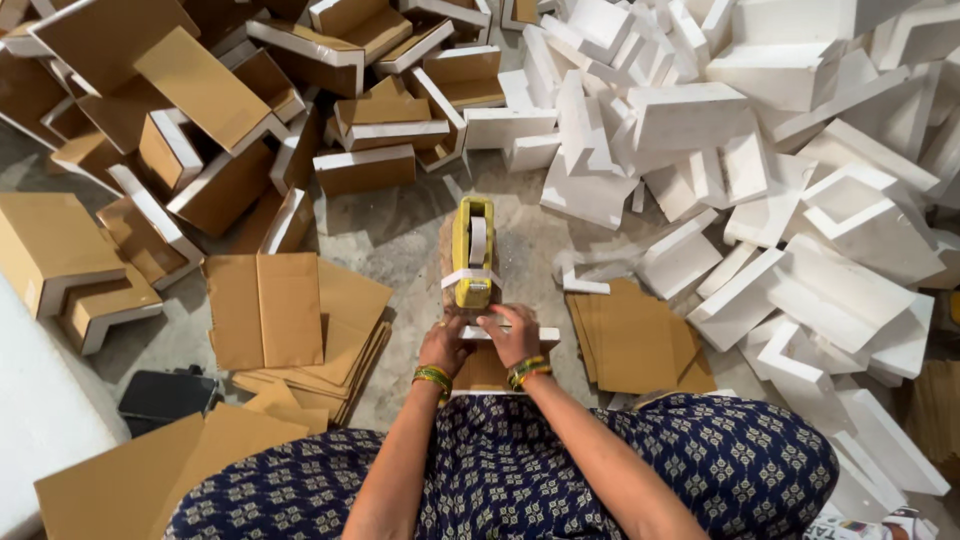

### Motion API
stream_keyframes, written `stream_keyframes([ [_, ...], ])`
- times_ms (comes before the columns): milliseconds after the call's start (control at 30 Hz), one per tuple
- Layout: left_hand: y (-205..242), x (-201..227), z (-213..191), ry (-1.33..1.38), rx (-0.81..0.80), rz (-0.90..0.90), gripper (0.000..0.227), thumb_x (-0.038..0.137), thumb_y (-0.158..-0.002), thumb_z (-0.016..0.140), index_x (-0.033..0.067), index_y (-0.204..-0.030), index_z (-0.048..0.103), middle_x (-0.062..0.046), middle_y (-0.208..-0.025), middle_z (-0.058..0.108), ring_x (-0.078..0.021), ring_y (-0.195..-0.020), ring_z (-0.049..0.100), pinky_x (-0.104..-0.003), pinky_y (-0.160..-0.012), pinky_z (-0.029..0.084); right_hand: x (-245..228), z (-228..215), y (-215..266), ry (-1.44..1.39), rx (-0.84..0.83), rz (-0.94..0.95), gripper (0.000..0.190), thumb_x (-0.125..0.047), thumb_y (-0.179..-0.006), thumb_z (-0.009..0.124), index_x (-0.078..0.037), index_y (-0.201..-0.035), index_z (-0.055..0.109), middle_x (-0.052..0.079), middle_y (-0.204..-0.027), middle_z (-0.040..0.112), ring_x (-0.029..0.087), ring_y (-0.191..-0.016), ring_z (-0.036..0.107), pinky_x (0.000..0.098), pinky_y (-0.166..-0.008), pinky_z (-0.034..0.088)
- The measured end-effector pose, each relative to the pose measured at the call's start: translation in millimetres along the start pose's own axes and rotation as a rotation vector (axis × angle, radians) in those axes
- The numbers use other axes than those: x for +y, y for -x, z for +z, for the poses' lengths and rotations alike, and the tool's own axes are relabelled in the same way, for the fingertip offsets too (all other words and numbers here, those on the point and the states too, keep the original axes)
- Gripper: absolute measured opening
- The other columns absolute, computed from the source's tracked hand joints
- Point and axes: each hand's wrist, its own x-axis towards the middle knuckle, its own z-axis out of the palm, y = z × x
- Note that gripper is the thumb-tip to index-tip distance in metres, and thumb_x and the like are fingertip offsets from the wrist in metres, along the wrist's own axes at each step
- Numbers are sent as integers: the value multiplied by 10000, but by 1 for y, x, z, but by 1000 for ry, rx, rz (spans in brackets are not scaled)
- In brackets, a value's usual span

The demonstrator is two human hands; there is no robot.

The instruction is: The person sits on the floor surrounded by cardboard and white foam pieces. They pick up a flat cardboard sheet and a white foam insert, place the foam onto the cardboard, and use a tape dispenser to secure the foam to the cardboard. The person repeats this process, assembling multiple units.

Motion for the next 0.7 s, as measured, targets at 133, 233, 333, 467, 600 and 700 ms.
stream_keyframes([
  [133,-2,1,-3,-54,-40,-28,508,171,-715,846,119,-1150,589,-150,-1077,668,-403,-969,625,-518,-835,504,10,16,-32,-118,-510,399,363,-436,-827,811,-104,-973,826,136,-882,780,241,-797,746,356,-747,575],
  [233,4,-1,7,-63,-16,-5,535,173,-707,857,89,-1148,566,-157,-1044,666,-395,-960,632,-510,-837,505,48,44,-49,-82,-737,582,305,-371,-744,812,-111,-902,843,103,-878,796,247,-805,769,333,-786,587],
  [333,-2,-4,8,12,11,-80,628,203,-700,891,67,-1194,529,-153,-1027,691,-388,-986,647,-489,-864,519,74,71,-59,-120,-881,709,290,-271,-687,829,-50,-875,836,124,-896,812,271,-841,777,341,-816,603],
  [467,-3,2,1,213,-34,-296,702,179,-617,901,81,-1194,513,-115,-1011,742,-357,-979,693,-453,-873,542,81,92,-66,142,-1078,618,322,-277,-768,773,-25,-968,795,175,-1010,770,309,-956,735,380,-871,579],
  [600,-2,-13,11,154,77,-145,535,107,-596,884,86,-1068,632,-143,-1007,722,-395,-966,675,-476,-846,537,83,104,-67,168,-1045,693,349,-314,-808,724,-44,-1025,775,188,-1065,757,328,-1006,721,406,-895,569],
  [700,3,-34,31,197,64,-209,406,183,-722,877,83,-1029,631,-143,-1008,710,-398,-1004,672,-467,-851,559,82,101,-50,224,-978,674,371,-341,-839,688,-58,-1068,760,198,-1106,747,343,-1043,711,425,-912,561],
])
